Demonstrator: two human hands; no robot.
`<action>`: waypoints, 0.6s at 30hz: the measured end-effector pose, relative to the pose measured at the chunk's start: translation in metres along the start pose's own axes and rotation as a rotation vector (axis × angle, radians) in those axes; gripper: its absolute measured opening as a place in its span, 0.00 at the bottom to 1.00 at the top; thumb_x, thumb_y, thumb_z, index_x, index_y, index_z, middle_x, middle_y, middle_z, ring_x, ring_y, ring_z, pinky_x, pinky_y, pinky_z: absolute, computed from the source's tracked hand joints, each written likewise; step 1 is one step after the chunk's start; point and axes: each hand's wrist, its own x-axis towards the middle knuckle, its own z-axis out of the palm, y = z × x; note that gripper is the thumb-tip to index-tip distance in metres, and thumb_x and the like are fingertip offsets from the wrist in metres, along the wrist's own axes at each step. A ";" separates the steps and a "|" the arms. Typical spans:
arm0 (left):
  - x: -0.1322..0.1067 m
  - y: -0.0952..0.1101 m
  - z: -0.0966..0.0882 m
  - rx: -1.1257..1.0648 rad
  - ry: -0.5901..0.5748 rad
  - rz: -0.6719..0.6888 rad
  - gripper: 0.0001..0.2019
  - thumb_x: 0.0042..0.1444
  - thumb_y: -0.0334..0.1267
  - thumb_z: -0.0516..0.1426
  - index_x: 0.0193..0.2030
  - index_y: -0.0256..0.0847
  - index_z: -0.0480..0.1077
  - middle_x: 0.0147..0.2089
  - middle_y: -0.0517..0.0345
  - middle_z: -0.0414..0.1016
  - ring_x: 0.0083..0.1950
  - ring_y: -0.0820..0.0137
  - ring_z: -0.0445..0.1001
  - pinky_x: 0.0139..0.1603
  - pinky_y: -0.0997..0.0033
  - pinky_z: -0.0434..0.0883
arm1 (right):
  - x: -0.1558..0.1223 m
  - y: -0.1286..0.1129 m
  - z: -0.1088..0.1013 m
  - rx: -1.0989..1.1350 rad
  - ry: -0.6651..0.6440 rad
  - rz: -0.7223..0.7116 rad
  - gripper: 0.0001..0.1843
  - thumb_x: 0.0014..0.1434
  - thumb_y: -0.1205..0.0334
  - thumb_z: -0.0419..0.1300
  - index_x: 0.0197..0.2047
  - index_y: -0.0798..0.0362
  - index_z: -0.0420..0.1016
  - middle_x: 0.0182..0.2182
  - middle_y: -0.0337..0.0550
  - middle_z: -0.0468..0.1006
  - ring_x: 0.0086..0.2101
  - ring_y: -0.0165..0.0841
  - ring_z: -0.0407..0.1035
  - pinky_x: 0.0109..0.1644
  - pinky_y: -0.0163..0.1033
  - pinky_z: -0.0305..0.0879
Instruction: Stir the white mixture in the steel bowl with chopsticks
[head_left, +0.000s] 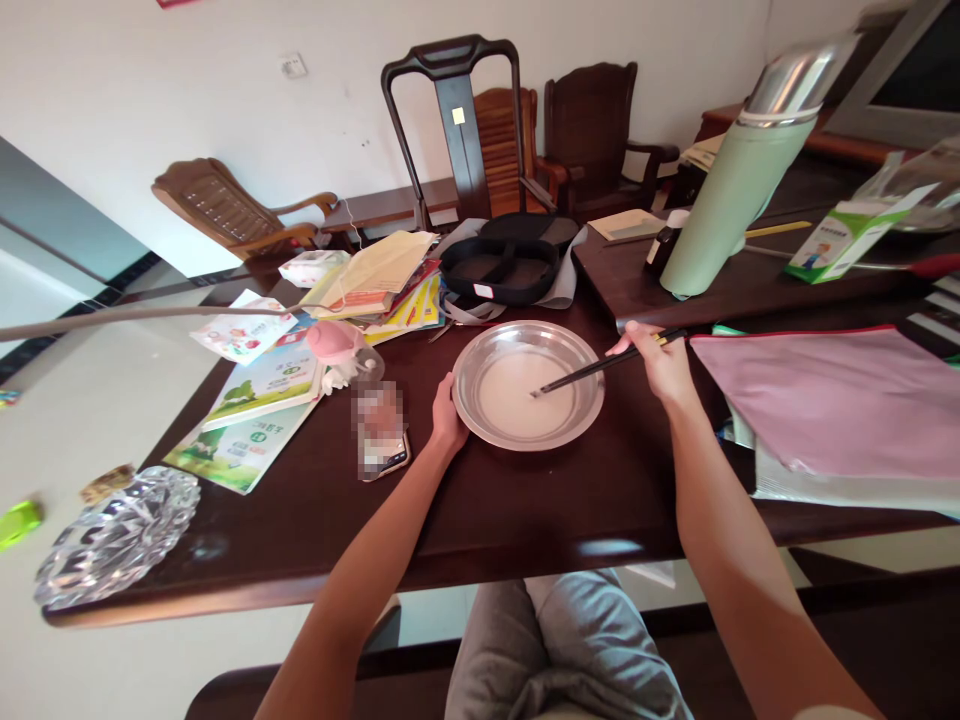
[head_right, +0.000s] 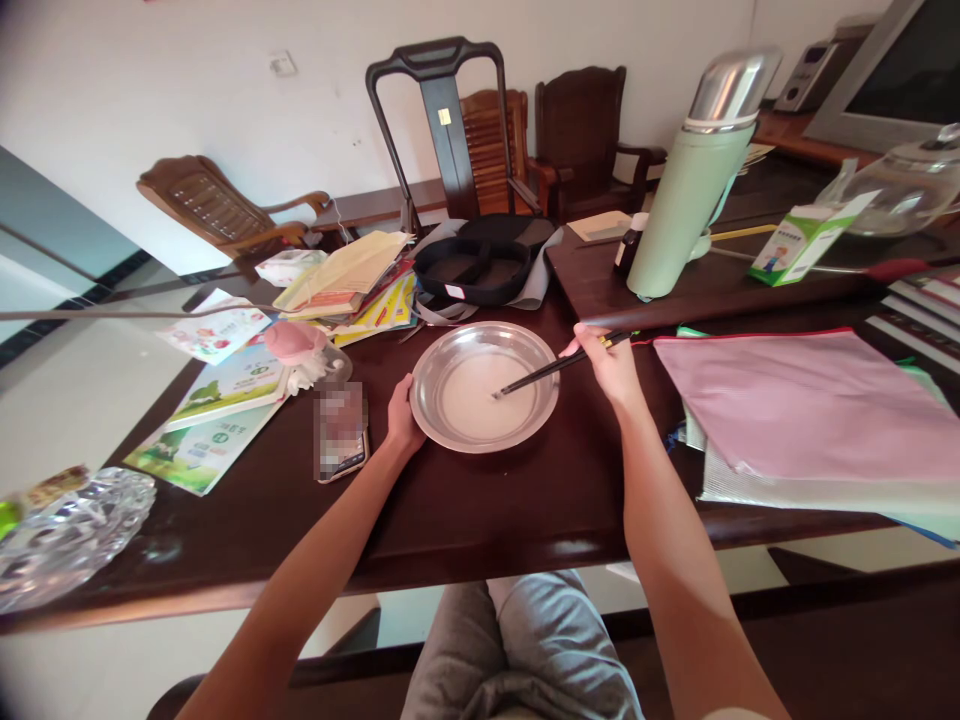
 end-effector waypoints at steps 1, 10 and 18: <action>0.000 0.000 0.000 0.003 0.002 0.000 0.17 0.51 0.48 0.72 0.26 0.42 0.71 0.25 0.63 0.74 0.32 0.69 0.74 0.41 0.70 0.74 | -0.001 -0.001 0.001 0.002 -0.036 0.006 0.33 0.56 0.24 0.65 0.21 0.45 0.79 0.22 0.42 0.82 0.30 0.42 0.79 0.48 0.50 0.75; -0.001 0.001 0.002 0.007 0.012 -0.011 0.17 0.52 0.48 0.71 0.26 0.42 0.71 0.26 0.63 0.74 0.32 0.67 0.74 0.41 0.68 0.73 | 0.000 -0.001 0.002 -0.048 0.000 -0.023 0.32 0.56 0.24 0.65 0.23 0.45 0.80 0.26 0.42 0.85 0.33 0.43 0.81 0.51 0.51 0.76; -0.001 0.001 0.001 -0.002 0.014 -0.026 0.16 0.55 0.47 0.70 0.25 0.41 0.72 0.27 0.61 0.75 0.32 0.68 0.74 0.42 0.69 0.73 | -0.003 -0.004 0.010 -0.055 -0.198 -0.028 0.31 0.55 0.24 0.66 0.25 0.45 0.82 0.31 0.44 0.87 0.37 0.45 0.82 0.50 0.50 0.76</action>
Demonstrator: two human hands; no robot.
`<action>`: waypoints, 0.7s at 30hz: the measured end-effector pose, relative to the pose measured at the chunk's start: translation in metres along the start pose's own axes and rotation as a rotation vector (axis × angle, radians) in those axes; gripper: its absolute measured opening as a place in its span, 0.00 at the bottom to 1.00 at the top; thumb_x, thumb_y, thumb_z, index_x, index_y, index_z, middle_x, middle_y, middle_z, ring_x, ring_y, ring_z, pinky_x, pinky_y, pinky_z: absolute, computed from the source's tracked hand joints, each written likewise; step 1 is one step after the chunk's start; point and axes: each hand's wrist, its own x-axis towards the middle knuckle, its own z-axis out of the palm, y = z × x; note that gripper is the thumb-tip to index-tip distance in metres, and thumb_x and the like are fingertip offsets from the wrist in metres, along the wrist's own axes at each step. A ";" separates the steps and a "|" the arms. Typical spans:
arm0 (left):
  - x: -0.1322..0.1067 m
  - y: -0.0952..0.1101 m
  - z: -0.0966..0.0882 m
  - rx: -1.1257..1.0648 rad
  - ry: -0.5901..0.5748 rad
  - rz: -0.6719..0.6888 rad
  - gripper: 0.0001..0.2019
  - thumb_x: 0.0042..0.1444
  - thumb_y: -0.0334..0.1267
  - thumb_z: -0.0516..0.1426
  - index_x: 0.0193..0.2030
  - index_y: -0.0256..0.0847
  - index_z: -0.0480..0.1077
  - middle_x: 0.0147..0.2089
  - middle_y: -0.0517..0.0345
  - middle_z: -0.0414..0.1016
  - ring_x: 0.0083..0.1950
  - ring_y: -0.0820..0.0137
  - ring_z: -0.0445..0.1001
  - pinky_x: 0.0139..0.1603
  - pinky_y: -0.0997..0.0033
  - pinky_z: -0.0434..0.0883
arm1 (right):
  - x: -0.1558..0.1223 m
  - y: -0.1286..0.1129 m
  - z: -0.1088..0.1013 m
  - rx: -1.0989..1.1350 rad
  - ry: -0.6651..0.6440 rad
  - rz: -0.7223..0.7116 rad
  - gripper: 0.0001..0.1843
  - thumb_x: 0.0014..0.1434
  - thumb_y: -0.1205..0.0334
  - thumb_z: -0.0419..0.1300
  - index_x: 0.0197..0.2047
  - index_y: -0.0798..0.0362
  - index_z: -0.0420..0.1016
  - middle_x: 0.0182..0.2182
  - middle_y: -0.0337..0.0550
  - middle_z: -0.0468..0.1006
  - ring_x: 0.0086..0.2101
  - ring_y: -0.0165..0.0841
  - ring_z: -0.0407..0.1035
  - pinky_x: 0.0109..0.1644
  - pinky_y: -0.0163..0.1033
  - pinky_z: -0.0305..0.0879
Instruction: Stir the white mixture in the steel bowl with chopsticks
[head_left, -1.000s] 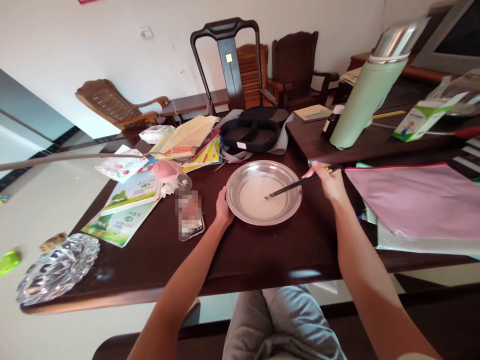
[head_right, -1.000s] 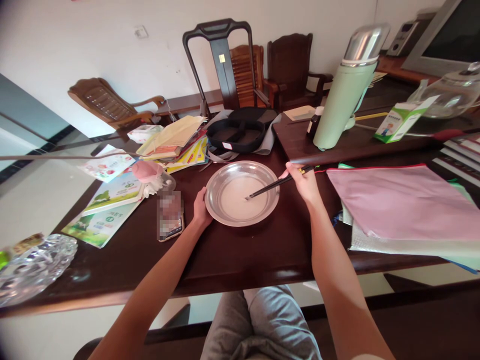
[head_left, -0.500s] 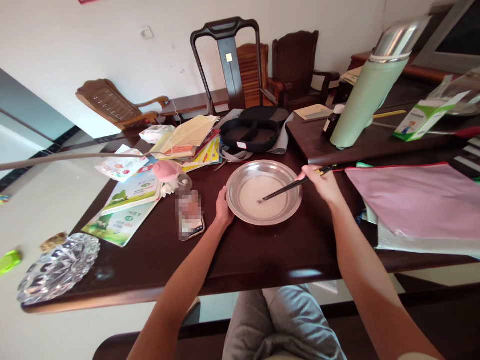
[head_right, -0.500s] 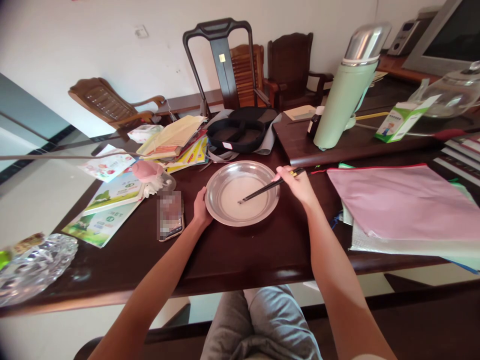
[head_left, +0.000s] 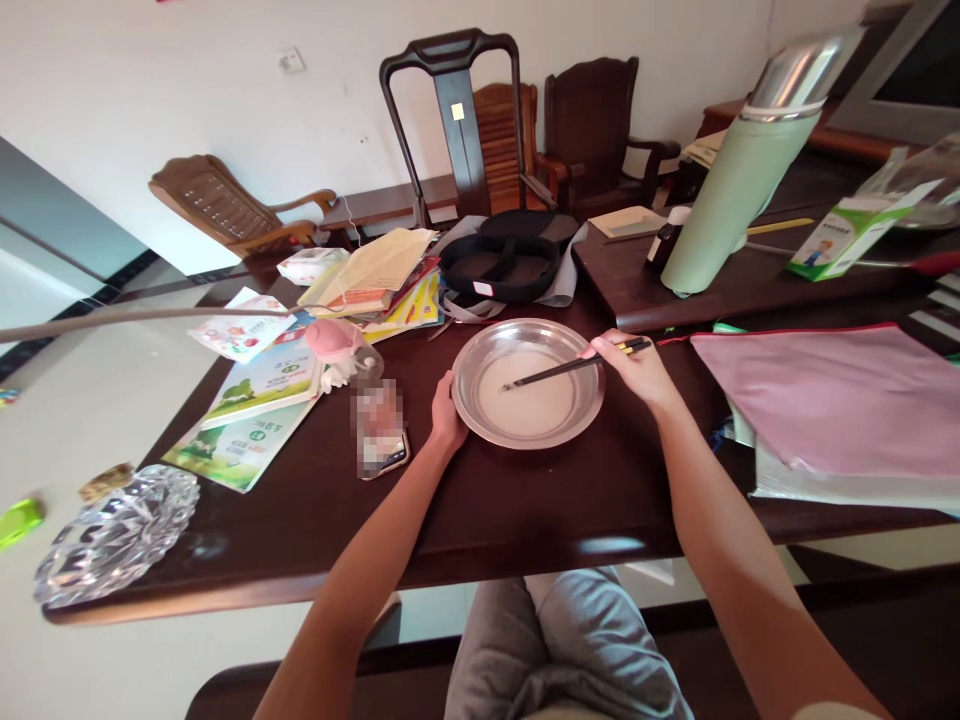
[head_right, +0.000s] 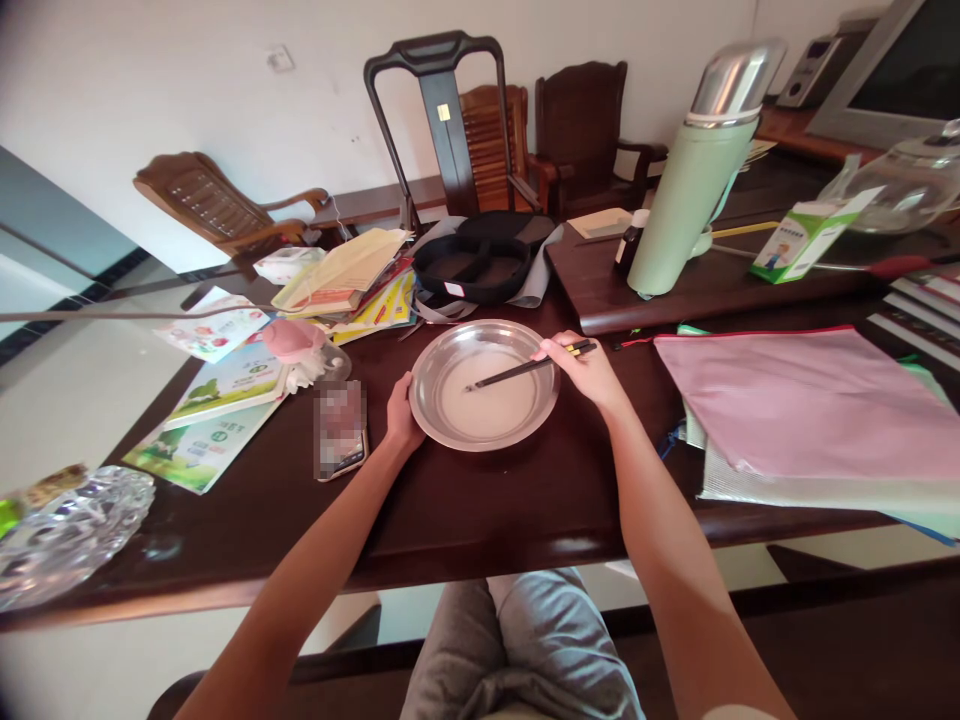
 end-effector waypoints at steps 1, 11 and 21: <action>0.000 0.000 0.000 0.000 0.001 0.007 0.17 0.55 0.46 0.70 0.25 0.41 0.72 0.26 0.62 0.75 0.32 0.69 0.74 0.41 0.70 0.73 | 0.000 0.001 -0.001 -0.007 0.026 -0.006 0.31 0.55 0.24 0.66 0.26 0.45 0.83 0.31 0.44 0.87 0.38 0.45 0.82 0.51 0.50 0.76; 0.002 -0.002 -0.001 0.001 -0.005 0.031 0.18 0.52 0.48 0.72 0.25 0.42 0.71 0.25 0.63 0.73 0.30 0.69 0.72 0.39 0.70 0.73 | 0.000 0.002 -0.001 0.015 0.012 0.006 0.31 0.57 0.25 0.65 0.23 0.45 0.81 0.27 0.44 0.85 0.36 0.44 0.81 0.50 0.50 0.76; 0.002 -0.002 -0.002 -0.006 -0.013 0.011 0.17 0.51 0.48 0.72 0.26 0.41 0.72 0.25 0.63 0.75 0.31 0.70 0.73 0.40 0.71 0.73 | 0.002 0.008 -0.007 0.061 0.161 0.015 0.33 0.56 0.25 0.65 0.21 0.46 0.79 0.22 0.43 0.82 0.30 0.41 0.79 0.48 0.48 0.76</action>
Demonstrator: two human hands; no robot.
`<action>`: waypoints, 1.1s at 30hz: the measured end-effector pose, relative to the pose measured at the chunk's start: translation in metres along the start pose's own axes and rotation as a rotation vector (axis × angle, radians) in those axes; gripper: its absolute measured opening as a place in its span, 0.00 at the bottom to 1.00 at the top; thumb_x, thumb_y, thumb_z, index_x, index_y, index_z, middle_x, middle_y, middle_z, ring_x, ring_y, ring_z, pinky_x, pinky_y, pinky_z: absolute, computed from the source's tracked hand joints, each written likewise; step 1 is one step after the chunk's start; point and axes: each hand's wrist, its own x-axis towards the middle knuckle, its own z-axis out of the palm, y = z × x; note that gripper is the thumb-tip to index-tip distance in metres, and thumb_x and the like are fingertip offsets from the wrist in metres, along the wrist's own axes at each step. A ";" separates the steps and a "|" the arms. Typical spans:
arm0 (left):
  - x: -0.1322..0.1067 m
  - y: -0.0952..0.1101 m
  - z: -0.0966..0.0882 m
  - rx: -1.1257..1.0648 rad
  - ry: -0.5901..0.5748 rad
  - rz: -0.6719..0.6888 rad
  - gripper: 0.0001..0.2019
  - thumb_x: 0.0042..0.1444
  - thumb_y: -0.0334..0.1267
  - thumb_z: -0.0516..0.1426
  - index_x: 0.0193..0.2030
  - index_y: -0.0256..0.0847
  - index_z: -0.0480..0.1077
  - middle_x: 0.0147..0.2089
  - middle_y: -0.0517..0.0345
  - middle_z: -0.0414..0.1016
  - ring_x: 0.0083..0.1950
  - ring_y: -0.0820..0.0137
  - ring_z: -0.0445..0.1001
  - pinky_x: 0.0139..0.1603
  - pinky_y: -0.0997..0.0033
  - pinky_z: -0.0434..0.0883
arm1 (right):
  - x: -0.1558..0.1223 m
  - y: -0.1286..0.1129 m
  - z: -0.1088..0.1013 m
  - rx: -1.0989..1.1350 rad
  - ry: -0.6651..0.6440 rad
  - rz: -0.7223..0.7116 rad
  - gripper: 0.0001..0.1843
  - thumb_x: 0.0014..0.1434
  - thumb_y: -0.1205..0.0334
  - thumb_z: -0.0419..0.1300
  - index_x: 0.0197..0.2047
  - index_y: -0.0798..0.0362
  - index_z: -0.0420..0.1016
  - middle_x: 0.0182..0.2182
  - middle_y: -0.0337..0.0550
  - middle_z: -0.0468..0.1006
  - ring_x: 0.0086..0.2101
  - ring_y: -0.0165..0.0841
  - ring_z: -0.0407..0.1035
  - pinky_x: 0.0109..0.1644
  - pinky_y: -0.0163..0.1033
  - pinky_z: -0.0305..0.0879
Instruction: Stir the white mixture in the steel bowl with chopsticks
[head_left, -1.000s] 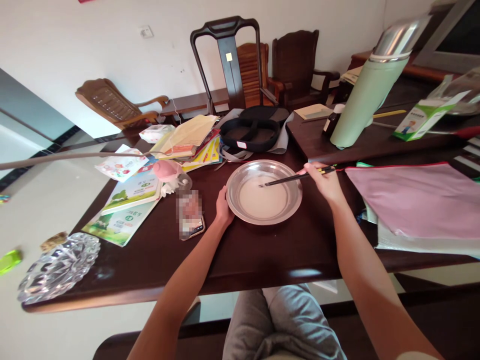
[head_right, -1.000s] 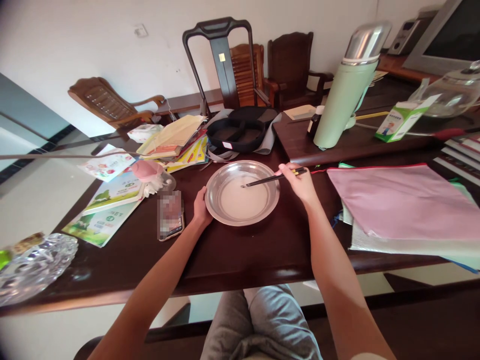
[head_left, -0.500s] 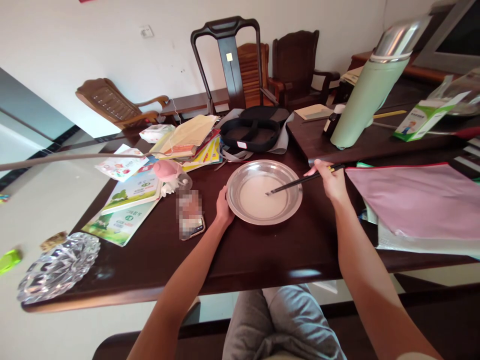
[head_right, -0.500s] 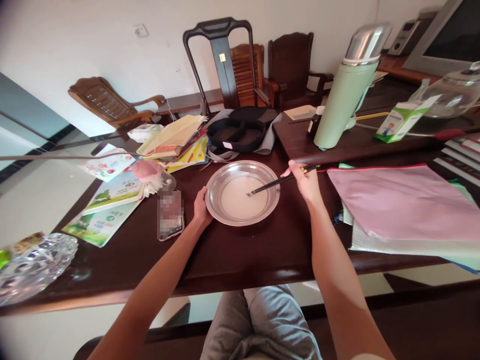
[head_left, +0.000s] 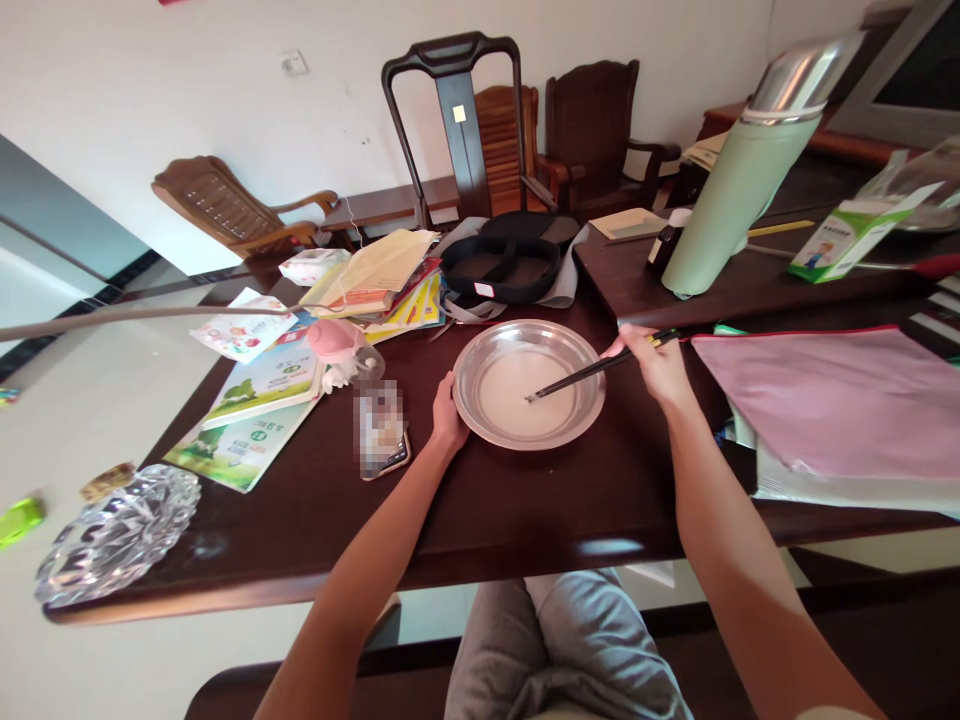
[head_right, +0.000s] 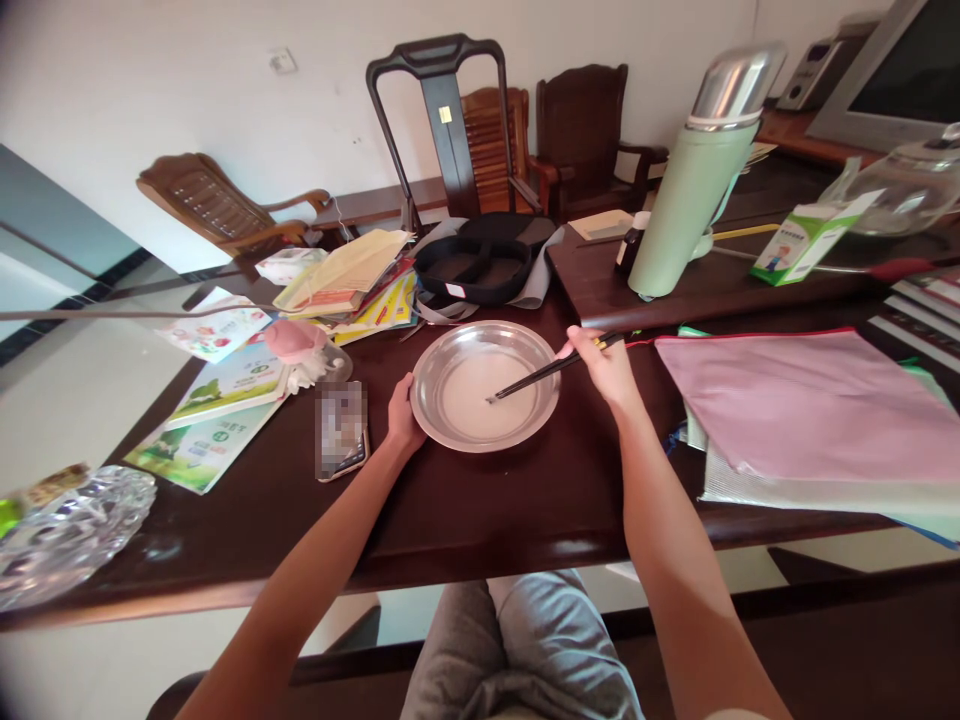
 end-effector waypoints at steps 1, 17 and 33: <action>0.001 0.000 -0.001 -0.002 0.000 -0.001 0.17 0.51 0.48 0.72 0.26 0.41 0.72 0.25 0.63 0.74 0.31 0.70 0.73 0.40 0.71 0.73 | -0.001 -0.001 0.002 -0.008 -0.060 0.000 0.32 0.56 0.25 0.65 0.22 0.46 0.80 0.24 0.43 0.83 0.31 0.42 0.80 0.47 0.48 0.76; 0.004 -0.002 -0.002 0.002 0.007 -0.011 0.16 0.53 0.48 0.71 0.27 0.41 0.73 0.27 0.62 0.75 0.32 0.69 0.73 0.42 0.69 0.73 | -0.003 -0.005 0.008 -0.061 -0.137 -0.030 0.32 0.55 0.24 0.66 0.25 0.46 0.82 0.29 0.44 0.87 0.38 0.44 0.82 0.50 0.48 0.76; 0.000 0.001 0.000 0.035 0.002 0.004 0.17 0.54 0.49 0.70 0.26 0.41 0.73 0.26 0.62 0.75 0.30 0.69 0.72 0.40 0.70 0.73 | 0.001 0.001 0.001 -0.026 0.037 -0.024 0.31 0.56 0.25 0.66 0.24 0.45 0.82 0.25 0.42 0.85 0.33 0.42 0.80 0.50 0.49 0.75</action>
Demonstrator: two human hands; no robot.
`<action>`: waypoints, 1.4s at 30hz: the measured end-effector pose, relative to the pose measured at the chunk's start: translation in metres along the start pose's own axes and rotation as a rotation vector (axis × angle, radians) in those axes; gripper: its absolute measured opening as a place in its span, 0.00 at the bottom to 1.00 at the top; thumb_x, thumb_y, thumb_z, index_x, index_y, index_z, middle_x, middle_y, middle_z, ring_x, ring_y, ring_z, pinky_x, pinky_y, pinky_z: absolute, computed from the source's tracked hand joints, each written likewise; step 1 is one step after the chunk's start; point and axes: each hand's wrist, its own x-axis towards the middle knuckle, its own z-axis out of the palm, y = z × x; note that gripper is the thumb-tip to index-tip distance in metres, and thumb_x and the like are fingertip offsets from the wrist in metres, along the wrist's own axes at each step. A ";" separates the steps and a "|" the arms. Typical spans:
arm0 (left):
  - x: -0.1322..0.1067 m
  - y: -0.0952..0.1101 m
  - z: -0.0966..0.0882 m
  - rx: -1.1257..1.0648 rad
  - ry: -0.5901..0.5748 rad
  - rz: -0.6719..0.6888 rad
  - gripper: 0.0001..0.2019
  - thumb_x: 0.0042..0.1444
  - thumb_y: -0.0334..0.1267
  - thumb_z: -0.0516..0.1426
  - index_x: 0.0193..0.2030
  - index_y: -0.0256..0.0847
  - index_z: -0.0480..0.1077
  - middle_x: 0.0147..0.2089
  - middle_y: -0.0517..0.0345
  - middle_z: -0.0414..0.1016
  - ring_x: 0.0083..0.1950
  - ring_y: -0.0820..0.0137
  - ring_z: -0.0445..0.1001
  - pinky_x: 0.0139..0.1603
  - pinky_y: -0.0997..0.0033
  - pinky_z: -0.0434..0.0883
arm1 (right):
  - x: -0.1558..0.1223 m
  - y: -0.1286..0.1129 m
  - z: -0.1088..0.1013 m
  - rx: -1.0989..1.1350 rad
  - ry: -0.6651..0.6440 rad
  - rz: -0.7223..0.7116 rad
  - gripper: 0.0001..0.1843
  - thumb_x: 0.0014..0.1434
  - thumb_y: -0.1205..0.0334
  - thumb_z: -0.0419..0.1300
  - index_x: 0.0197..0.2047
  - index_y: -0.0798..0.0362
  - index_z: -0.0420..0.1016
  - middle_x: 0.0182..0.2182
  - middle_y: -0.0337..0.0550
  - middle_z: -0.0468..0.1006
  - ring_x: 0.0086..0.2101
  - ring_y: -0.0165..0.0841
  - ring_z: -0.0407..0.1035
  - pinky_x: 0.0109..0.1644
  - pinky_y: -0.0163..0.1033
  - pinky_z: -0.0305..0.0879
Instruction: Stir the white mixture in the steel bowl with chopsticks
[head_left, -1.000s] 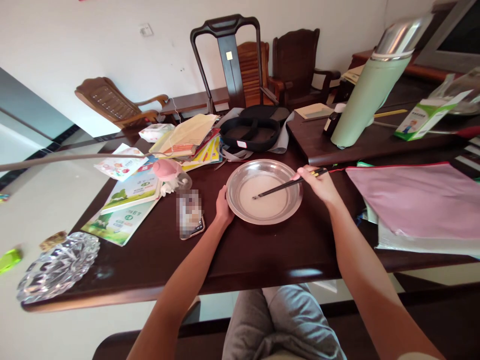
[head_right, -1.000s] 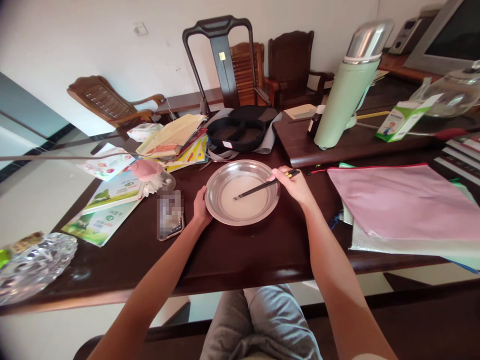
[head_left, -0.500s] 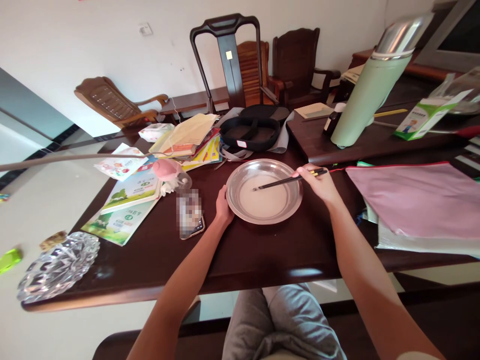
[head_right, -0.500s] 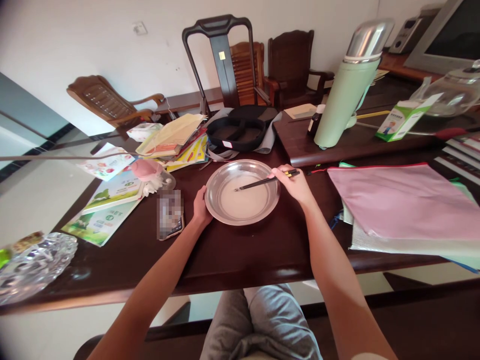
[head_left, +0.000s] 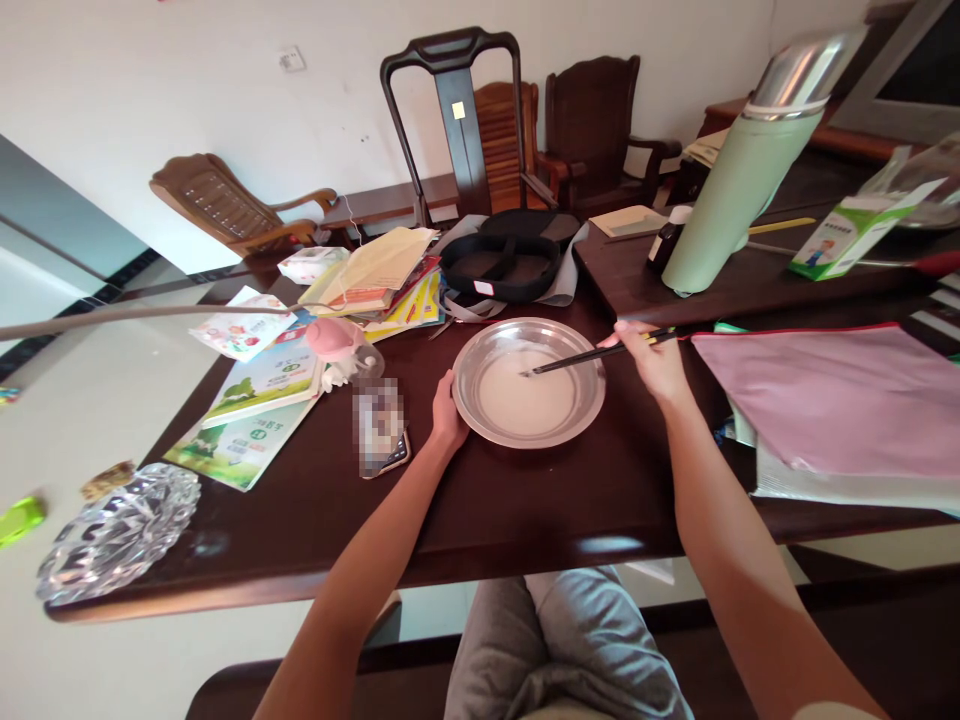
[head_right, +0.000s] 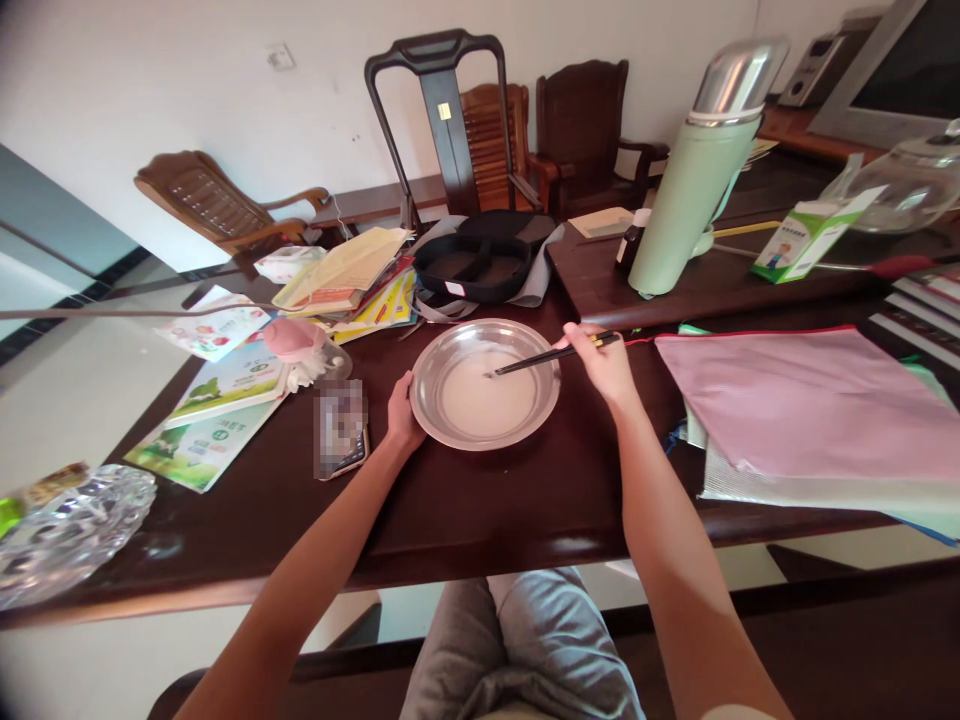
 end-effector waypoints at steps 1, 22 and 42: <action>0.000 0.000 0.000 0.001 -0.003 0.002 0.16 0.54 0.48 0.70 0.26 0.41 0.73 0.26 0.62 0.75 0.30 0.70 0.72 0.40 0.70 0.73 | 0.001 0.001 -0.002 0.017 0.034 0.008 0.32 0.56 0.25 0.66 0.23 0.45 0.81 0.23 0.42 0.83 0.31 0.41 0.79 0.49 0.49 0.75; 0.004 -0.002 -0.004 -0.012 -0.012 -0.014 0.16 0.53 0.49 0.71 0.28 0.41 0.74 0.28 0.62 0.76 0.34 0.67 0.75 0.43 0.69 0.73 | -0.004 -0.010 0.007 -0.034 -0.200 0.012 0.33 0.53 0.22 0.65 0.24 0.45 0.81 0.29 0.43 0.86 0.38 0.44 0.82 0.50 0.48 0.76; 0.001 -0.001 -0.001 -0.028 -0.010 0.010 0.17 0.53 0.47 0.71 0.26 0.41 0.71 0.26 0.63 0.73 0.30 0.71 0.72 0.40 0.71 0.72 | -0.001 -0.004 -0.002 0.012 -0.066 0.037 0.32 0.58 0.26 0.64 0.21 0.45 0.78 0.23 0.42 0.83 0.31 0.42 0.80 0.48 0.49 0.76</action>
